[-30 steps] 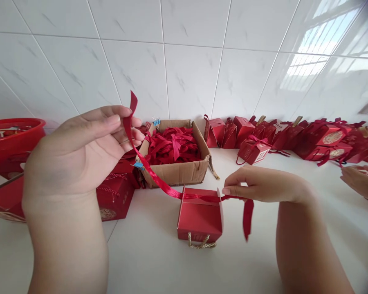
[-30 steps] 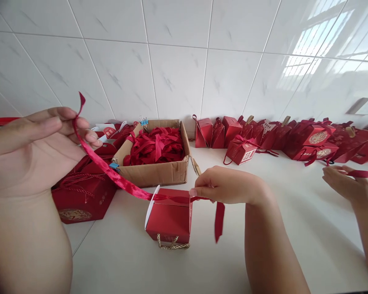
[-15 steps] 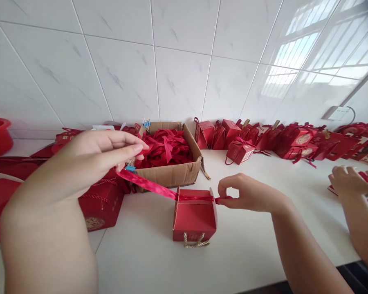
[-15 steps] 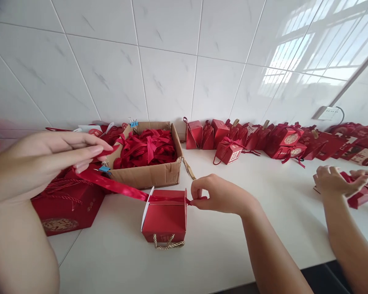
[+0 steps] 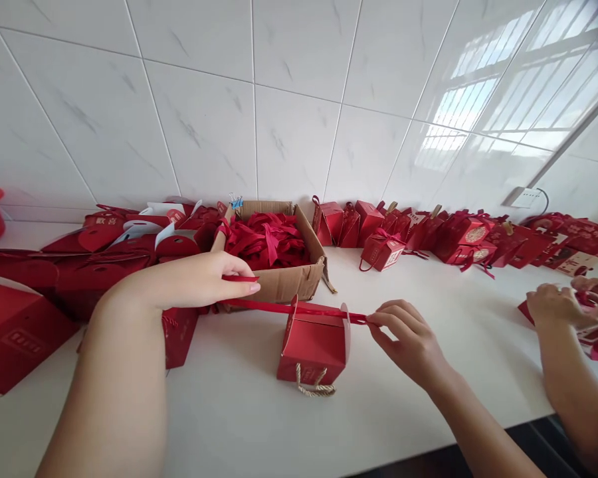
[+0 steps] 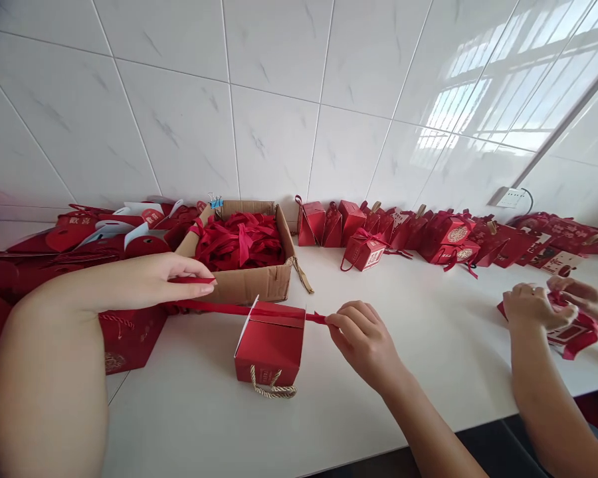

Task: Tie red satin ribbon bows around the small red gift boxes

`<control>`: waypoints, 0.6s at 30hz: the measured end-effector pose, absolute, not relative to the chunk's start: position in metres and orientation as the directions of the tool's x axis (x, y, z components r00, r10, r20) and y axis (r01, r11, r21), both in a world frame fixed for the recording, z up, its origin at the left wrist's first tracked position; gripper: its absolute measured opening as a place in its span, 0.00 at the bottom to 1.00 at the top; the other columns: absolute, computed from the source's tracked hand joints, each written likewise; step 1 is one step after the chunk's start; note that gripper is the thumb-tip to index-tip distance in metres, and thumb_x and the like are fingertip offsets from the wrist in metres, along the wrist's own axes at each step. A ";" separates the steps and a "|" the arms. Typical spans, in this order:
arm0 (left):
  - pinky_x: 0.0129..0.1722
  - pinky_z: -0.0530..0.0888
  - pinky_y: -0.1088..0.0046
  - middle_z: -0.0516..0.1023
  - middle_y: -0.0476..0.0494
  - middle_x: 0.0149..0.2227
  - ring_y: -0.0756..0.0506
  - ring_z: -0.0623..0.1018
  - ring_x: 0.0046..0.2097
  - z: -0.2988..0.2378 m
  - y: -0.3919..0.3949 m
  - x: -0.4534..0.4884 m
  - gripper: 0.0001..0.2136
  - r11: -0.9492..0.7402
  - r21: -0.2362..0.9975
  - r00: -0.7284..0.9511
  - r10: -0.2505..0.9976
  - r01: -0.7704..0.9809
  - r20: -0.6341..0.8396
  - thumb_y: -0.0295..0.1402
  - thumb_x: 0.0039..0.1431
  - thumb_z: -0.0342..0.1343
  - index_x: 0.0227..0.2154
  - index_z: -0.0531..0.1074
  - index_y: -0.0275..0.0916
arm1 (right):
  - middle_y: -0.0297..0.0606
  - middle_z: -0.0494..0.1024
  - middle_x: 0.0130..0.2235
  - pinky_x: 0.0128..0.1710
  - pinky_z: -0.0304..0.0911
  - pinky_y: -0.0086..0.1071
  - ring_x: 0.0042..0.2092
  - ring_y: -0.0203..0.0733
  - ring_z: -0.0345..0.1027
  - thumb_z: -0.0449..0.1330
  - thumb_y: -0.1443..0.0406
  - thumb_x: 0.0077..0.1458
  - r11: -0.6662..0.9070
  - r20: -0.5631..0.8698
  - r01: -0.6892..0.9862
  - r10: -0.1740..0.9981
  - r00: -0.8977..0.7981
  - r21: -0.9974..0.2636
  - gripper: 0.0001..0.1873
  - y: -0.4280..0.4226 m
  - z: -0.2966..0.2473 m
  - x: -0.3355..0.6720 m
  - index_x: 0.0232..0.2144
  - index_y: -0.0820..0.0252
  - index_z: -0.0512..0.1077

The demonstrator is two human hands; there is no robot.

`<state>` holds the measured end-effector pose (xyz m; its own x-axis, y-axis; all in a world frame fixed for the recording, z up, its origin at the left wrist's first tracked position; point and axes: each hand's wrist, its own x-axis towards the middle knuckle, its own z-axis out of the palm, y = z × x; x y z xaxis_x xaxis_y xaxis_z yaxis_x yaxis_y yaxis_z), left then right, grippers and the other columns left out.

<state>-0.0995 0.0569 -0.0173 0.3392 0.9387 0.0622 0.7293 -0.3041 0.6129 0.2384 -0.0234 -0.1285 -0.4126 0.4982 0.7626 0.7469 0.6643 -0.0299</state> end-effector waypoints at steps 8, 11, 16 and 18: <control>0.29 0.69 0.72 0.79 0.48 0.34 0.44 0.77 0.29 -0.014 0.056 -0.095 0.18 -0.286 0.542 0.411 0.903 0.791 -0.123 0.51 0.39 0.59 0.32 0.79 0.49 | 0.40 0.73 0.41 0.43 0.66 0.39 0.43 0.42 0.68 0.60 0.64 0.55 0.512 0.470 0.558 0.852 -0.231 -0.653 0.10 -0.021 -0.128 0.222 0.40 0.56 0.66; 0.30 0.69 0.72 0.79 0.48 0.35 0.43 0.77 0.32 -0.011 0.053 -0.093 0.20 -0.276 0.495 0.384 0.915 0.824 -0.128 0.54 0.42 0.57 0.35 0.78 0.50 | 0.39 0.75 0.39 0.43 0.67 0.38 0.41 0.41 0.70 0.57 0.60 0.57 0.383 0.307 0.420 0.921 -0.239 -0.823 0.09 -0.016 -0.123 0.215 0.39 0.57 0.67; 0.33 0.69 0.70 0.78 0.48 0.37 0.40 0.77 0.37 -0.009 0.052 -0.095 0.21 -0.258 0.457 0.336 0.937 0.852 -0.098 0.56 0.47 0.53 0.39 0.76 0.50 | 0.36 0.76 0.32 0.35 0.67 0.33 0.34 0.39 0.70 0.58 0.65 0.54 0.324 0.249 0.474 0.944 -0.215 -0.819 0.02 -0.016 -0.115 0.206 0.30 0.58 0.69; 0.33 0.70 0.70 0.78 0.48 0.37 0.40 0.77 0.37 -0.009 0.052 -0.096 0.22 -0.255 0.463 0.337 0.936 0.849 -0.102 0.56 0.46 0.53 0.38 0.76 0.49 | 0.35 0.75 0.30 0.29 0.65 0.30 0.32 0.38 0.69 0.56 0.69 0.52 0.380 0.320 0.557 0.925 -0.206 -0.739 0.03 -0.018 -0.116 0.205 0.28 0.57 0.68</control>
<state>-0.0958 0.0525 -0.0090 0.3366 0.9361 -0.1016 0.8489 -0.2550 0.4629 0.2048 -0.0176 -0.1155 -0.2061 0.9246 0.3203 0.5569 0.3800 -0.7386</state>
